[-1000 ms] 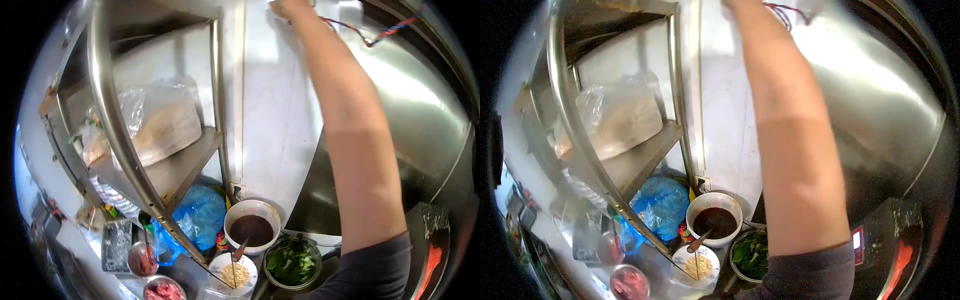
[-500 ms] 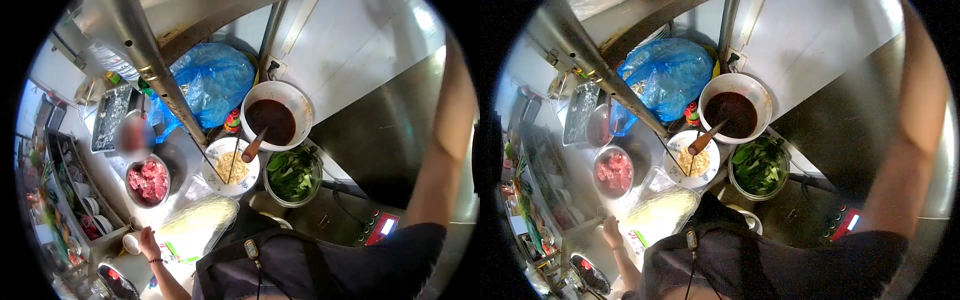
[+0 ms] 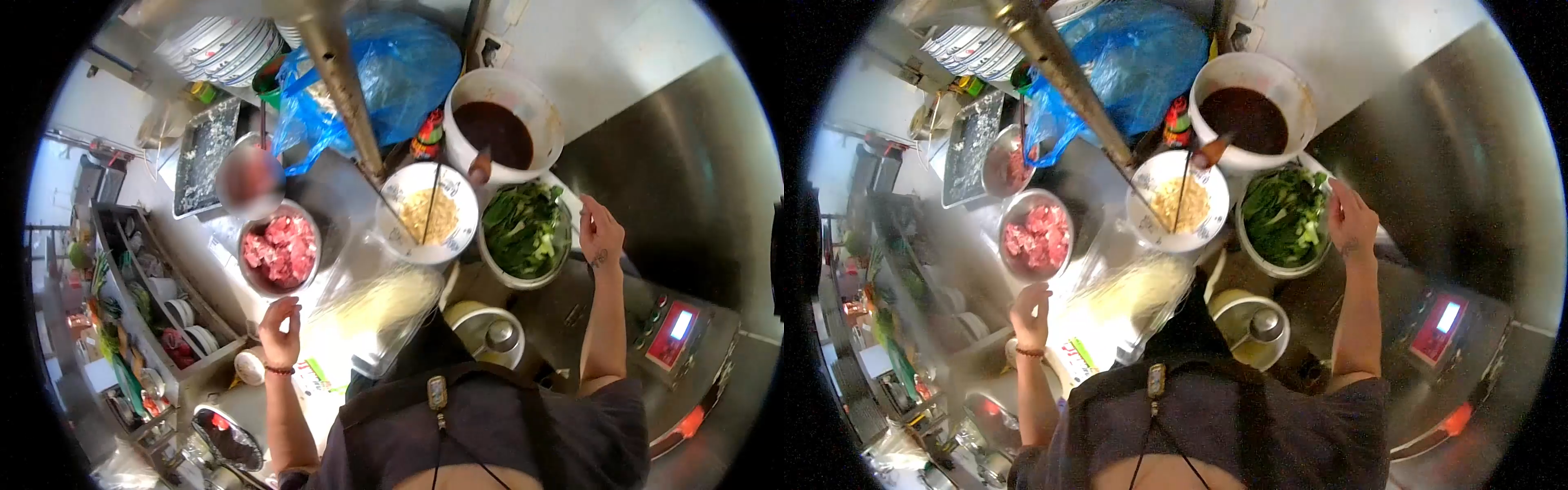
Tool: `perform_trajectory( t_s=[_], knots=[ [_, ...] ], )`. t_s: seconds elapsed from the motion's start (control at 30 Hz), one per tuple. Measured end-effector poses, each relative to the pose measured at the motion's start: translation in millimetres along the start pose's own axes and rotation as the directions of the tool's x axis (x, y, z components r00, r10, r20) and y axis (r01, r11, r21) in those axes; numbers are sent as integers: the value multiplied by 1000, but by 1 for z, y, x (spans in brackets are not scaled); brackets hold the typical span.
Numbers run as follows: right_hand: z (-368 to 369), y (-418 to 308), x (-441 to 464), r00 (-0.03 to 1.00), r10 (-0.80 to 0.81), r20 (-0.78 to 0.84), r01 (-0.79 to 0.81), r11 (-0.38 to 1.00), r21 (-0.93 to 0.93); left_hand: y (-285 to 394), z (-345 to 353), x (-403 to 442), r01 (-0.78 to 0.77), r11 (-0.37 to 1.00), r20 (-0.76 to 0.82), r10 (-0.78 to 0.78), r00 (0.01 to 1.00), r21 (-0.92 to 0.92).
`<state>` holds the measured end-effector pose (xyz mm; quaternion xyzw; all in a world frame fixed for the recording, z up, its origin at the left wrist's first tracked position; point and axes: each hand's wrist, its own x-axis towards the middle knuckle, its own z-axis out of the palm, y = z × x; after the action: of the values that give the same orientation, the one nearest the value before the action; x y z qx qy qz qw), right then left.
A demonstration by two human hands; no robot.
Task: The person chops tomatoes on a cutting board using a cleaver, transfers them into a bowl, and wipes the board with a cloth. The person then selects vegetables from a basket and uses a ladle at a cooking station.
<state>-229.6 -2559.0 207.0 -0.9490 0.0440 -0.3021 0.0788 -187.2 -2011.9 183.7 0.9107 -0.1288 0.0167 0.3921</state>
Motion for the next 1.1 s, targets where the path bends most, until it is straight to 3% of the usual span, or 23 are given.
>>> perform_trajectory(
  t_s=[0.07,0.1,0.13,0.2,0.23,0.27,0.3,0.37,0.43,0.5,0.57,0.6,0.63,0.67,0.7,0.77,0.87,0.9,0.93,1.0,1.07,1.1],
  knots=[
    [-12,-33,-22,979,61,194,-66,998,19,-13,-6,-12,70,992,37,-66,997,-102],
    [-16,-55,-29,996,23,83,-28,998,61,-19,-10,-18,50,992,54,-44,998,-119],
    [-24,-73,-40,994,46,95,-53,996,75,-29,-12,-24,27,990,80,-17,997,-135],
    [-44,-125,-66,982,177,67,-182,981,61,-47,-14,-38,15,968,119,16,993,-251],
    [-57,-150,-86,973,220,71,-226,970,88,-64,-12,-45,-46,966,156,88,984,-254],
    [-68,-173,-115,958,282,46,-284,957,57,-71,-9,-52,-83,926,168,154,974,-368],
    [-77,-198,-143,945,324,53,-326,944,43,-77,-7,-62,-24,903,222,131,966,-430],
    [-81,-247,-203,906,421,31,-422,905,46,-75,-10,-79,-72,895,326,234,916,-441],
    [-74,-286,-290,874,471,122,-453,879,-147,-68,-14,-102,-95,847,387,336,859,-523],
    [-85,-337,-356,582,663,471,-641,730,-236,-67,-19,-124,-42,836,530,385,755,-547],
    [-99,-391,-396,418,783,460,-813,549,-196,-80,-11,-149,46,837,672,403,621,-545],
    [-109,-412,-406,401,799,448,-826,527,-202,-81,-8,-158,83,837,720,410,561,-541],
    [-123,-431,-413,427,849,313,-857,490,-160,-81,-6,-166,101,812,743,467,479,-575],
    [-133,-445,-422,441,883,161,-880,460,-118,-90,4,-174,-14,808,735,542,408,-589],
    [-141,-453,-437,425,895,137,-888,442,-130,-83,8,-177,-10,803,747,559,361,-596],
    [-161,-466,-474,182,979,89,-967,194,-166,-70,13,-183,1,799,766,575,287,-601],
    [-172,-484,-513,138,989,46,-957,145,-251,-53,34,-186,-56,757,718,637,282,-651],
    [-170,-489,-521,210,978,12,-955,208,-212,-47,40,-186,-45,782,746,609,270,-622],
    [-170,-495,-529,90,991,96,-960,112,-257,-41,45,-186,-37,806,774,579,257,-591],
    [-162,-505,-558,155,976,154,-982,170,-88,-33,52,-188,-63,792,757,602,254,-608],
    [-157,-514,-572,237,965,112,-965,247,-89,-20,58,-193,-88,781,752,620,227,-618],
    [-166,-519,-557,84,990,109,-992,94,-87,-21,65,-200,-92,766,730,637,248,-637]
  ],
)
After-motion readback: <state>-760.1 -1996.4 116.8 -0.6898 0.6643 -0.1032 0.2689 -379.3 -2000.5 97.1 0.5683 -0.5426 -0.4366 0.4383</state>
